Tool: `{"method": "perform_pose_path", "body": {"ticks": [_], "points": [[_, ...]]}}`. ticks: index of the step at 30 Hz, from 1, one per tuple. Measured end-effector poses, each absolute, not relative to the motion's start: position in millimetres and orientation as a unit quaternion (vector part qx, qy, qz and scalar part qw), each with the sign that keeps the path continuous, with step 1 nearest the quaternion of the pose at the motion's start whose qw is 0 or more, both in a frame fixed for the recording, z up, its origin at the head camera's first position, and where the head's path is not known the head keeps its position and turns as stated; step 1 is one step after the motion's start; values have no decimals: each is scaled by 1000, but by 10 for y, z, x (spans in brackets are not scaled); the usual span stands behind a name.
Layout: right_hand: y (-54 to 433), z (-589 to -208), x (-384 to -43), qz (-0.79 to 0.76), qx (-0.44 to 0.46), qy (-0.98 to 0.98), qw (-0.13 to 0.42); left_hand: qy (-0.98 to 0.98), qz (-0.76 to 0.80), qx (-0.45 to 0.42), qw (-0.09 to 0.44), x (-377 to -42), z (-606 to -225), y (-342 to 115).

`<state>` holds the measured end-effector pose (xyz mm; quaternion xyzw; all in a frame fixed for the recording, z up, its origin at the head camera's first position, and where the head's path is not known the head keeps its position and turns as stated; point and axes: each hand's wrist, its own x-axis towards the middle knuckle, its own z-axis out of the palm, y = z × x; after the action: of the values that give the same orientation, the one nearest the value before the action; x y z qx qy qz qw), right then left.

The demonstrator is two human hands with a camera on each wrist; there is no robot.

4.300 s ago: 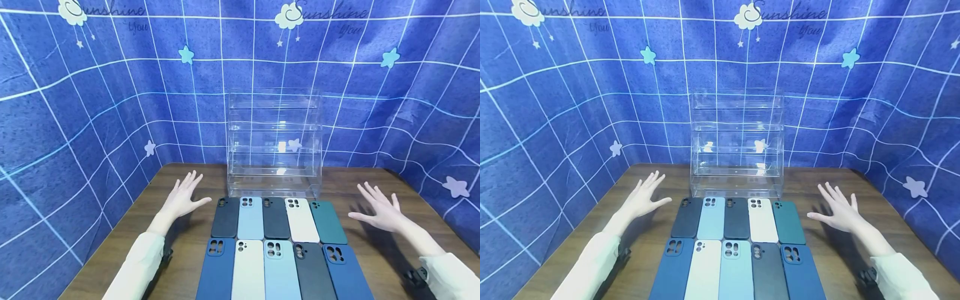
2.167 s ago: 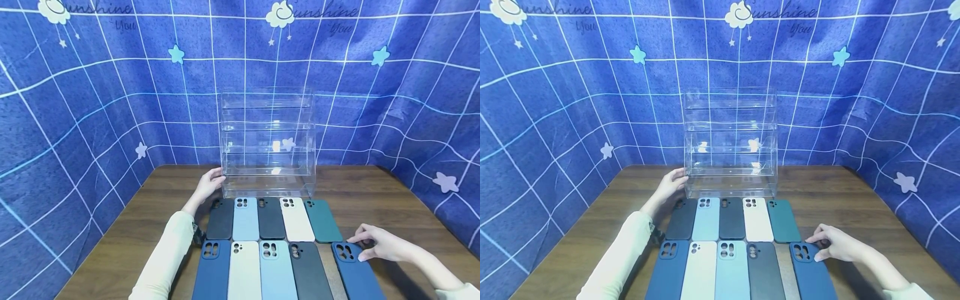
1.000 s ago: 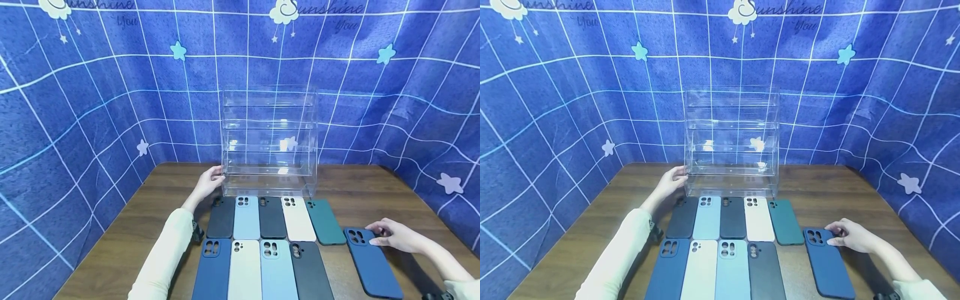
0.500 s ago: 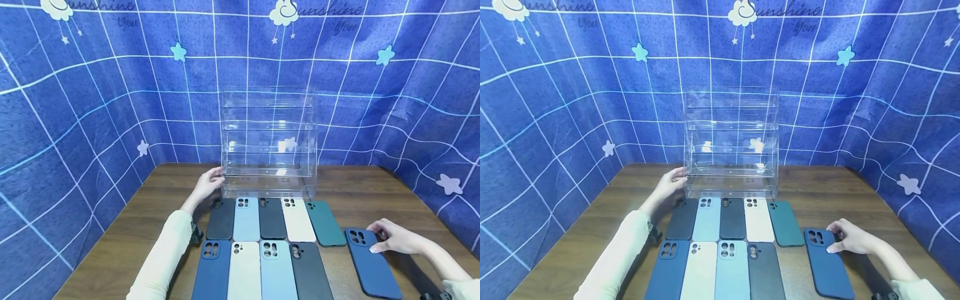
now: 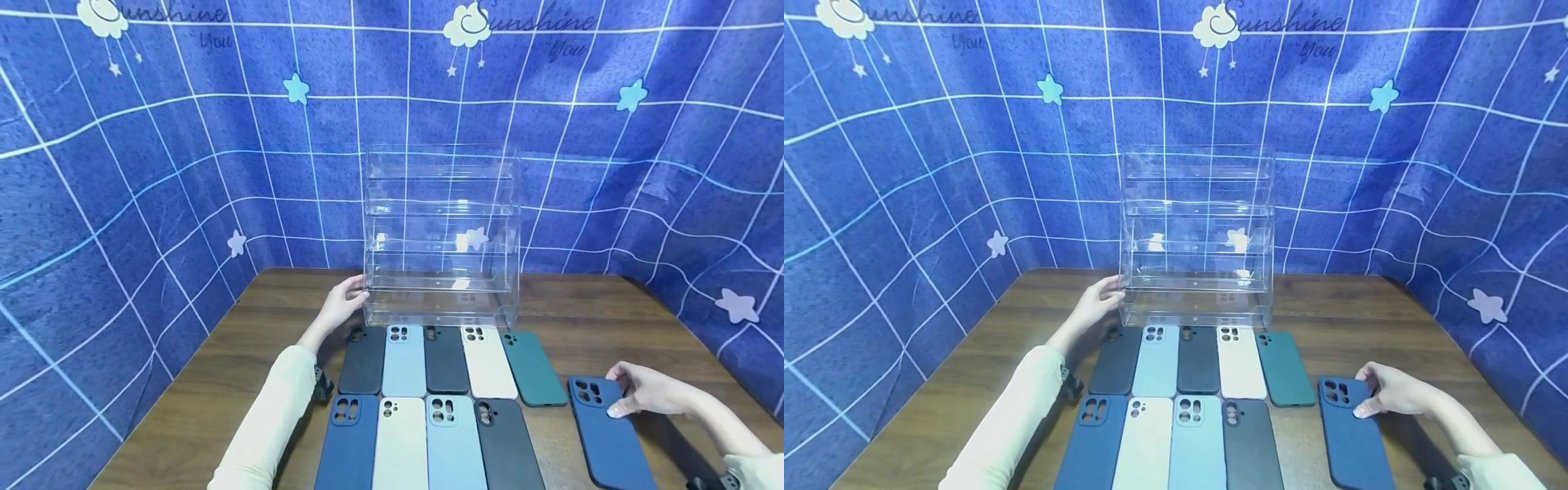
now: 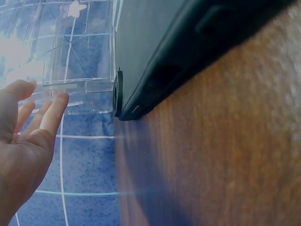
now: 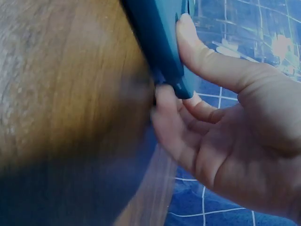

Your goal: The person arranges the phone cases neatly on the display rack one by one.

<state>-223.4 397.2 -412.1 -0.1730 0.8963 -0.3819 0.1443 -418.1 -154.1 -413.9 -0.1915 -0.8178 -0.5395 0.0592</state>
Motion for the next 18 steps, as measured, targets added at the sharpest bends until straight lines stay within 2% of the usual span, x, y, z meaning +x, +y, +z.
{"method": "perform_pose_path", "body": {"ticks": [4,9,14,18], "points": [[3968,-4114,-2256,-408,-144,891,137,-818,-543,-180,56,-4185,-4130,-1525],[3995,-4130,-2307,-410,-117,899,94,-820,-542,-173,60,-4228,-4119,-1506],[4049,-4118,-2340,-438,-137,886,74,-822,-539,-168,78,-4253,-4114,-1489],[4061,-4034,-2351,-474,-137,866,78,-805,-567,-148,88,-4241,-4093,-1472]]}}
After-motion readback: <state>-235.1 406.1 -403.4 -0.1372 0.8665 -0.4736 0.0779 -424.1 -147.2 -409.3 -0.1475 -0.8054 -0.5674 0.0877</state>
